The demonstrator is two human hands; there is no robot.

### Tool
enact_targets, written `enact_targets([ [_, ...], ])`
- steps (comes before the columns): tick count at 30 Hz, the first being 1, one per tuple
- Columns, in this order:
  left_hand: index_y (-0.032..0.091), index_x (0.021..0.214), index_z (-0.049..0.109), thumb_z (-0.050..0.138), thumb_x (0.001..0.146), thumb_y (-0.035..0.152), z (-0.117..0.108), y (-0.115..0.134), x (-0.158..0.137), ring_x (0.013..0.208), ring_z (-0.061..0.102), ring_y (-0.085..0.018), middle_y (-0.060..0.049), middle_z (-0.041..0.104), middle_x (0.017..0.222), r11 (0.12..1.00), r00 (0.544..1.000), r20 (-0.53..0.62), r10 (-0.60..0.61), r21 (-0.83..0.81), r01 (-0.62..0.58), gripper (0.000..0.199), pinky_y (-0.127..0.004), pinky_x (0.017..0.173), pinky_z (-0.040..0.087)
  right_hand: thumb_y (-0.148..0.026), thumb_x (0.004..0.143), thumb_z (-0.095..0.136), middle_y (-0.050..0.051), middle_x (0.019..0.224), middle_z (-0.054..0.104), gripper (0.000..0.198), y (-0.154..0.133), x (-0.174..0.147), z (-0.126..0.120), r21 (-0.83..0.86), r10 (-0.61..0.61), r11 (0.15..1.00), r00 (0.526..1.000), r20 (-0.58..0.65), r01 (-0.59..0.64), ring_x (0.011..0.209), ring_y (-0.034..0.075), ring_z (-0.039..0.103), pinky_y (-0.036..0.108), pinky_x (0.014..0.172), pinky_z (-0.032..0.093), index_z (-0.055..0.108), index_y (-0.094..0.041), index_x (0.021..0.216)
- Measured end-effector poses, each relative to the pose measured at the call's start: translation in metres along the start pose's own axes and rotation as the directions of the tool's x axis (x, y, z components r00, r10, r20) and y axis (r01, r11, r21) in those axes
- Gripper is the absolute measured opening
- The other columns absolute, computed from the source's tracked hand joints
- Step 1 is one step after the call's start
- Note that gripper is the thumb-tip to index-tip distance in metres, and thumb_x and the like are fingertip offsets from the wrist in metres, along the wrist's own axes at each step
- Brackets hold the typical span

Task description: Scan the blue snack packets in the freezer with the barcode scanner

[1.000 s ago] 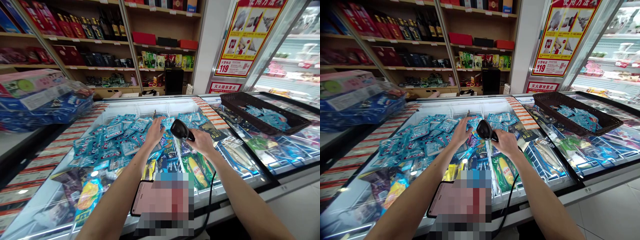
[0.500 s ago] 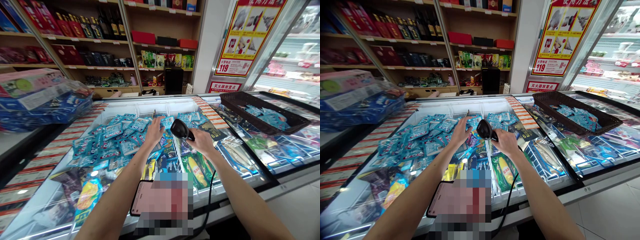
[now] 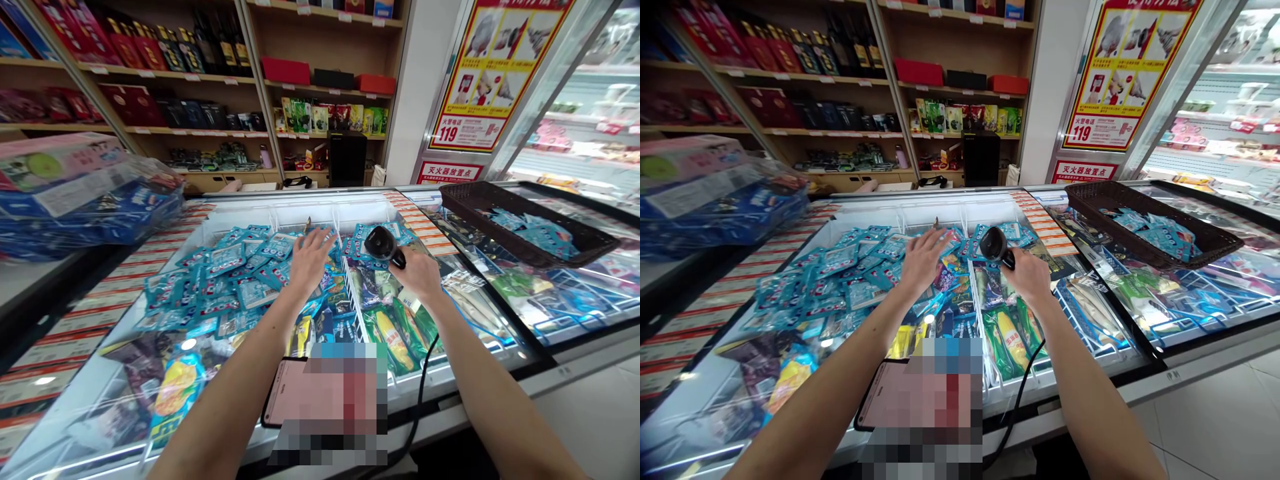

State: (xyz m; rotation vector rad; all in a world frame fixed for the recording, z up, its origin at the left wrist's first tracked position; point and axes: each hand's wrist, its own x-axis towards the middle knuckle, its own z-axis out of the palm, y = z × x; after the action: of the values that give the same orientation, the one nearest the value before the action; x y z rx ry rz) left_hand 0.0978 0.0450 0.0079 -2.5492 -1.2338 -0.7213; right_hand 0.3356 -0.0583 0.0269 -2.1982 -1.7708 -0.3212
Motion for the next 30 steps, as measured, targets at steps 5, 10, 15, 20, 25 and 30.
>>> enact_targets([
  [5,0.034,0.144,0.027,0.03,0.077,-0.006,0.01,-0.002,0.004,0.141,0.024,-0.016,0.004,0.035,0.149,0.953,0.933,0.197,0.302,-0.045,-0.299,0.078,-0.046,0.113,0.018,-0.041,0.085,0.05,0.006,0.091,0.071,0.031,-0.001,0.0,0.001,-0.004,-0.009,1.0,1.0,0.008,0.009,0.083,0.023,0.066,0.029,0.066,0.043,0.061,-0.025,0.109],
  [10,0.033,0.137,0.039,0.031,0.086,0.003,0.015,-0.003,0.005,0.13,0.042,-0.016,0.002,0.049,0.14,0.958,0.929,0.234,0.286,-0.088,-0.273,0.06,-0.045,0.111,0.02,-0.041,0.084,0.051,0.005,0.093,0.07,0.031,-0.001,0.0,0.002,0.005,-0.034,0.999,0.999,0.006,0.034,0.083,0.023,0.065,0.029,0.067,0.043,0.061,-0.025,0.109],
  [15,0.028,0.122,0.055,0.031,0.094,0.025,0.01,0.005,0.006,0.12,0.05,-0.02,-0.002,0.059,0.128,0.97,0.954,0.179,0.24,-0.08,-0.229,0.037,-0.046,0.108,0.024,-0.039,0.083,0.051,0.004,0.089,0.071,0.029,0.002,0.002,0.002,-0.002,-0.028,1.0,1.0,-0.004,0.028,0.081,0.024,0.065,0.03,0.065,0.042,0.061,-0.026,0.107],
  [20,0.023,0.127,0.052,0.029,0.095,0.043,0.008,0.009,0.006,0.117,0.051,-0.023,-0.008,0.059,0.124,0.985,0.974,0.145,0.174,-0.009,-0.175,0.044,-0.043,0.102,0.033,-0.041,0.083,0.05,0.004,0.089,0.07,0.031,0.003,0.002,0.001,-0.003,-0.023,1.0,1.0,-0.012,0.023,0.081,0.024,0.065,0.03,0.065,0.041,0.059,-0.027,0.109],
  [25,0.021,0.113,0.059,0.022,0.096,0.045,0.015,0.005,0.006,0.131,0.039,-0.024,-0.006,0.049,0.137,0.991,0.981,0.141,0.132,0.002,-0.133,0.047,-0.043,0.11,0.025,-0.041,0.083,0.05,0.005,0.091,0.07,0.033,0.003,0.001,0.001,-0.001,-0.029,1.0,1.0,-0.006,0.029,0.083,0.024,0.065,0.03,0.067,0.041,0.059,-0.026,0.111],
  [30,0.018,0.122,0.05,0.024,0.095,0.045,0.022,0.001,0.008,0.132,0.038,-0.024,-0.01,0.058,0.126,0.998,0.984,0.166,0.063,-0.035,-0.058,0.046,-0.043,0.111,0.023,-0.041,0.083,0.051,0.005,0.091,0.07,0.032,0.002,0.001,0.0,-0.008,-0.027,1.0,1.0,0.003,0.027,0.083,0.024,0.065,0.03,0.067,0.042,0.06,-0.026,0.11],
])
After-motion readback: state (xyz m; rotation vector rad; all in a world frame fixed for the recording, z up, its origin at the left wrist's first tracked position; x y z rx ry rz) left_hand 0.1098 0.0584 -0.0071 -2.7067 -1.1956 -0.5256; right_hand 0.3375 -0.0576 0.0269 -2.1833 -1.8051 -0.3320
